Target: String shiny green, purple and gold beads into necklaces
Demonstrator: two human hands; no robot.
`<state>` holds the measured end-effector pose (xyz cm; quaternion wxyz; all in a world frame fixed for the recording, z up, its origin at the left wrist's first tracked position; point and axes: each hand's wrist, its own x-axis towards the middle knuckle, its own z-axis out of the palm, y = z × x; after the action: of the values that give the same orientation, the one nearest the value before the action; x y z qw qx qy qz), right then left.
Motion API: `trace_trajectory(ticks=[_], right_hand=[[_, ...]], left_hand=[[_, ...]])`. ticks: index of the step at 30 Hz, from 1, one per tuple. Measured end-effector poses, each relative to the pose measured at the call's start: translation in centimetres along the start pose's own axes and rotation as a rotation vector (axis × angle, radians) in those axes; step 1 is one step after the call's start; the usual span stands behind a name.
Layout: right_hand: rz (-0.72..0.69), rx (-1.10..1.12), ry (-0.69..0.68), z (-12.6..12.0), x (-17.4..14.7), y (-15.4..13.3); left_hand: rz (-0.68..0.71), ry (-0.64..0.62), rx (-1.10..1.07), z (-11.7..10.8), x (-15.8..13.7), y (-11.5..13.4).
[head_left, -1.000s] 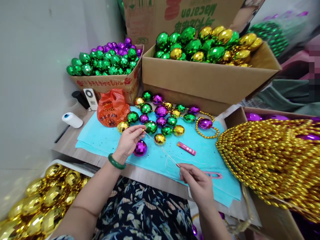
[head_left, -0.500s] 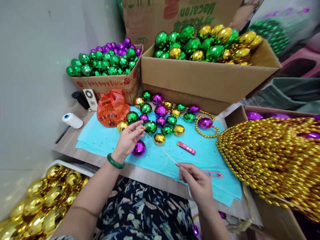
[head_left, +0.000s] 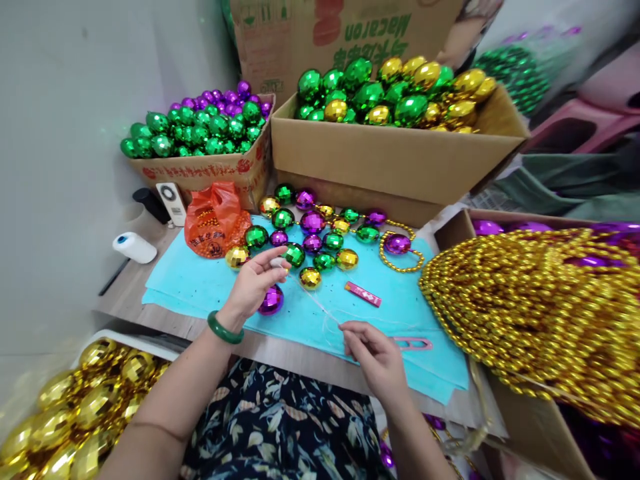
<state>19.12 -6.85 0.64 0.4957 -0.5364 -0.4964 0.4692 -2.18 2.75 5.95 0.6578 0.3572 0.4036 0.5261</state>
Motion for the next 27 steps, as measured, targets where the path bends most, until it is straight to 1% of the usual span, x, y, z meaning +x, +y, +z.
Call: trace_trajectory(ticks=[2, 4, 5, 6, 8, 9, 10, 11, 12, 13, 14, 16, 21, 24, 27], right_hand=[[0.043, 0.060, -0.024, 0.4, 0.1, 0.0], [0.100, 0.142, -0.018, 0.6, 0.4, 0.1], [0.126, 0.186, -0.001, 0.6, 0.5, 0.2], [0.146, 0.227, 0.022, 0.5, 0.6, 0.3], [0.169, 0.287, 0.065, 0.0, 0.8, 0.6], [0.175, 0.306, 0.085, -0.3, 0.8, 0.7], [0.180, 0.317, 0.106, -0.7, 0.9, 0.9], [0.182, 0.323, 0.130, -1.1, 0.9, 1.0], [0.183, 0.325, 0.155, -1.5, 0.9, 1.1], [0.182, 0.327, 0.180, -1.8, 1.0, 1.2], [0.179, 0.328, 0.202, -2.2, 1.0, 1.4], [0.171, 0.333, 0.227, -2.7, 1.1, 1.7], [0.170, 0.348, 0.239, -3.5, 1.2, 2.6], [0.173, 0.338, 0.233, -3.6, 1.4, 2.8], [0.171, 0.324, 0.227, -3.6, 1.6, 2.9]], left_hand=[[-0.043, -0.083, 0.078, 0.6, -0.3, 0.0], [-0.063, -0.159, 0.190, 0.9, -0.1, 0.3], [-0.038, -0.179, 0.284, 0.8, 0.4, 0.6], [0.022, -0.180, 0.415, 0.7, 1.3, 1.0], [0.212, -0.142, 0.796, 0.1, 3.9, 1.9], [0.312, -0.113, 1.043, -0.2, 5.5, 2.4], [0.369, -0.103, 1.299, -0.5, 7.2, 2.8], [0.363, -0.114, 1.548, -0.8, 8.9, 3.1], [0.308, -0.147, 1.754, -1.1, 10.4, 3.3], [0.255, -0.163, 1.855, -1.3, 11.8, 3.4], [0.200, -0.177, 1.924, -1.4, 12.9, 3.4], [0.114, -0.185, 1.981, -1.5, 14.3, 3.0], [-0.051, -0.194, 2.090, -0.6, 15.4, 1.7], [-0.093, -0.201, 2.103, -0.2, 15.4, 1.3], [-0.084, -0.203, 2.074, 0.0, 15.3, 1.8]])
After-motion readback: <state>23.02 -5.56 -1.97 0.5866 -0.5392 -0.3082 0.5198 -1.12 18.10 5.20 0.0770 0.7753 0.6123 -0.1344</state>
